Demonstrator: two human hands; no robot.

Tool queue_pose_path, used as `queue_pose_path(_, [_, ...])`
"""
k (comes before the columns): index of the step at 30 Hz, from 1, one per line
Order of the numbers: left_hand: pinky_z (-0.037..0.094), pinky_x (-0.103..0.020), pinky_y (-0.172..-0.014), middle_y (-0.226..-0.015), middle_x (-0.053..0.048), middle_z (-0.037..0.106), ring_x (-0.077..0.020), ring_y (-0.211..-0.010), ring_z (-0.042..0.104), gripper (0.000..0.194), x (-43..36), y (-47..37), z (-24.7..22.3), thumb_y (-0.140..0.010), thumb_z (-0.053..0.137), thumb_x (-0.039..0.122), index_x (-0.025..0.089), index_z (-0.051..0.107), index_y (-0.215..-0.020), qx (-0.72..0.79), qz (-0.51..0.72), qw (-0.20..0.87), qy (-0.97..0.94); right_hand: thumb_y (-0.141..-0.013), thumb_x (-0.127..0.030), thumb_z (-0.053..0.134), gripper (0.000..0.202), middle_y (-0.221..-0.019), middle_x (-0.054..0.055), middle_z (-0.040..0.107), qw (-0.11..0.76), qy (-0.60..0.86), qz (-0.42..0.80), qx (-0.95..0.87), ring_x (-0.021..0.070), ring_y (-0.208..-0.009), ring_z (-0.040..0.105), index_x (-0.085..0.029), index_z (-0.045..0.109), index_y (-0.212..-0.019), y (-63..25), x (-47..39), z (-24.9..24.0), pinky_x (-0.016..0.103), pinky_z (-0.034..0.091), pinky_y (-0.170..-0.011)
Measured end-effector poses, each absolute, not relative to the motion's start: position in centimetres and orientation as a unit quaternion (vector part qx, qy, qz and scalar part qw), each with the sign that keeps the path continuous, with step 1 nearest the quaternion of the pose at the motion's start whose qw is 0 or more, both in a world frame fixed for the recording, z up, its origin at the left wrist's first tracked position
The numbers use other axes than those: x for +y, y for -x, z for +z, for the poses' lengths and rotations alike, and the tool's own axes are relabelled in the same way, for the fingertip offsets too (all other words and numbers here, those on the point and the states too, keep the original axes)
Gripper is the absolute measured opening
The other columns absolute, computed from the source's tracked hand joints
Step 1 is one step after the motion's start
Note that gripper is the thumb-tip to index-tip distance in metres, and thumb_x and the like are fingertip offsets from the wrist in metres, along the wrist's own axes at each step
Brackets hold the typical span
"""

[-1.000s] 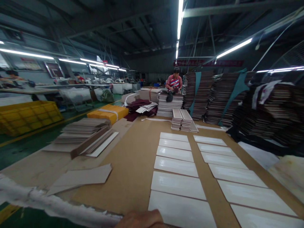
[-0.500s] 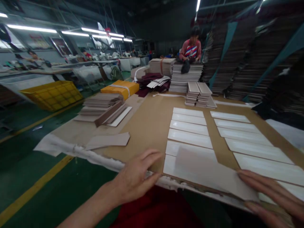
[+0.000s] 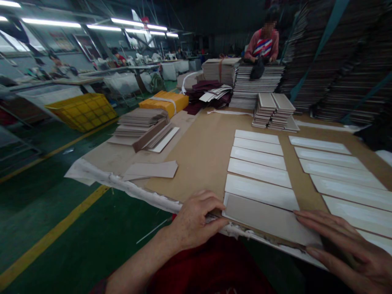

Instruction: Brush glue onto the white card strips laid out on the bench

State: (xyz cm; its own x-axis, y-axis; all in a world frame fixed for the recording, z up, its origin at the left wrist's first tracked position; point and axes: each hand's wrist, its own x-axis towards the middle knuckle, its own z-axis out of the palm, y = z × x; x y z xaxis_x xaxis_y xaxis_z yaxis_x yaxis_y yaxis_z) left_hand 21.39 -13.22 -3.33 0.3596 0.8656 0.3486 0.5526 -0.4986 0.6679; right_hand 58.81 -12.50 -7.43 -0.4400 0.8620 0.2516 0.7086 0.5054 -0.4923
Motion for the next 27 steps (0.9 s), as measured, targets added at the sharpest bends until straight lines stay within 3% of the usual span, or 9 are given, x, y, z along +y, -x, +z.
queue_pose_path(5, [0.047, -0.034, -0.078, -0.088, -0.006, 0.07, -0.0206, -0.085, 0.062, 0.011, -12.97, -21.36, -3.99, -0.086, 0.074, 0.024, 0.016, 0.069, -0.093, 0.453, 0.347, 0.213, -0.793, -0.1, -0.056, 0.049, 0.044, -0.144, 0.001, 0.054, 0.252, 0.454, 0.157, -0.84, 0.0361, -0.132, 0.047, -0.043, 0.049, -0.143, -58.3, -12.18, -7.09, 0.072, 0.029, -0.112])
queue_pose_path(27, [0.047, -0.031, -0.075, -0.088, -0.004, 0.07, -0.0166, -0.082, 0.062, 0.012, -12.68, -21.64, -4.18, -0.088, 0.068, 0.015, 0.018, 0.077, -0.095, 0.442, 0.347, 0.18, -0.807, -0.099, -0.059, 0.051, 0.043, -0.141, 0.001, 0.056, 0.236, 0.454, 0.153, -0.845, 0.0357, -0.129, 0.05, -0.044, 0.052, -0.139, -57.69, -11.73, -7.54, 0.072, 0.043, -0.104])
